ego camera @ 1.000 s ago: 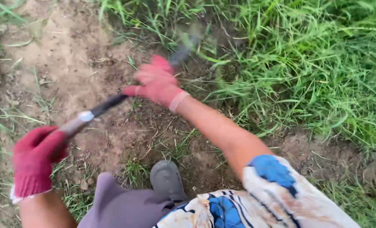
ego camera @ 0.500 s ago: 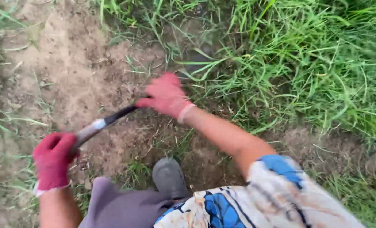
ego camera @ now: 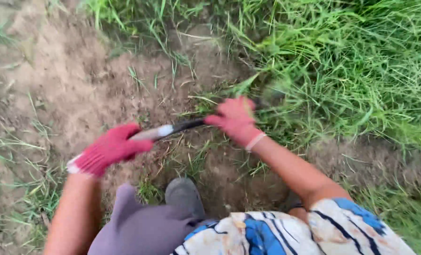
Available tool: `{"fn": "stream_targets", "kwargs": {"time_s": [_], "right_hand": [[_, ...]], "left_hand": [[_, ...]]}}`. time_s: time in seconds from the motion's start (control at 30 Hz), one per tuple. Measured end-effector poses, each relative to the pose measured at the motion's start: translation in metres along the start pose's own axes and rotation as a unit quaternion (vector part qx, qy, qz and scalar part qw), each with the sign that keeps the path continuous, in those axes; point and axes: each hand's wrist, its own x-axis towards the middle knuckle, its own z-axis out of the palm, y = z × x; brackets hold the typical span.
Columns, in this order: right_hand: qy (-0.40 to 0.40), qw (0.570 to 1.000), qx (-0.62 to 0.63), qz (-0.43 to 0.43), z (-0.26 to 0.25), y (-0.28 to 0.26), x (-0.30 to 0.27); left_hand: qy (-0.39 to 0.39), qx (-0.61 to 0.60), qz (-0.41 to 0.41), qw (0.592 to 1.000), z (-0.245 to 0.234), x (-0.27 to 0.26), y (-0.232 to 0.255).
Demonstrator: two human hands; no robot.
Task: Weeding a patch of soil and grass using a hand-held sickle.
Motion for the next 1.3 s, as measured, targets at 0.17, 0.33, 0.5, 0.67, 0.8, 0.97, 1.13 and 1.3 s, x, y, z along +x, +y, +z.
{"fn": "stream_targets", "kwargs": {"time_s": [0.17, 0.33, 0.5, 0.67, 0.8, 0.97, 1.13, 1.3], "right_hand": [[0.202, 0.941, 0.111, -0.247, -0.029, -0.052, 0.032], [0.309, 0.912, 0.139, -0.233, -0.018, 0.004, 0.098], [0.205, 0.957, 0.018, -0.202, -0.004, 0.093, 0.128], [0.052, 0.997, 0.029, 0.047, -0.029, 0.143, 0.086], [0.070, 0.993, 0.069, 0.068, 0.006, 0.174, 0.069], [0.073, 0.990, -0.102, 0.062, -0.005, 0.144, 0.046], [0.031, 0.966, -0.248, -0.070, -0.026, 0.027, 0.009], [0.260, 0.830, -0.124, -0.478, 0.095, 0.000, 0.058]], "left_hand": [[0.075, 0.286, -0.063, 0.953, 0.007, -0.026, -0.010], [0.186, 0.223, -0.074, 0.954, 0.003, -0.035, 0.022], [0.205, 0.035, -0.074, 0.975, 0.040, 0.003, 0.079], [0.169, -0.251, 0.040, 0.952, 0.129, 0.134, 0.051], [0.148, -0.326, 0.001, 0.934, 0.176, 0.187, 0.037], [0.132, -0.310, 0.036, 0.941, 0.138, 0.168, 0.009], [0.177, -0.234, 0.051, 0.955, 0.125, 0.166, -0.029], [0.346, -0.037, 0.186, 0.919, 0.129, 0.197, -0.088]]}}
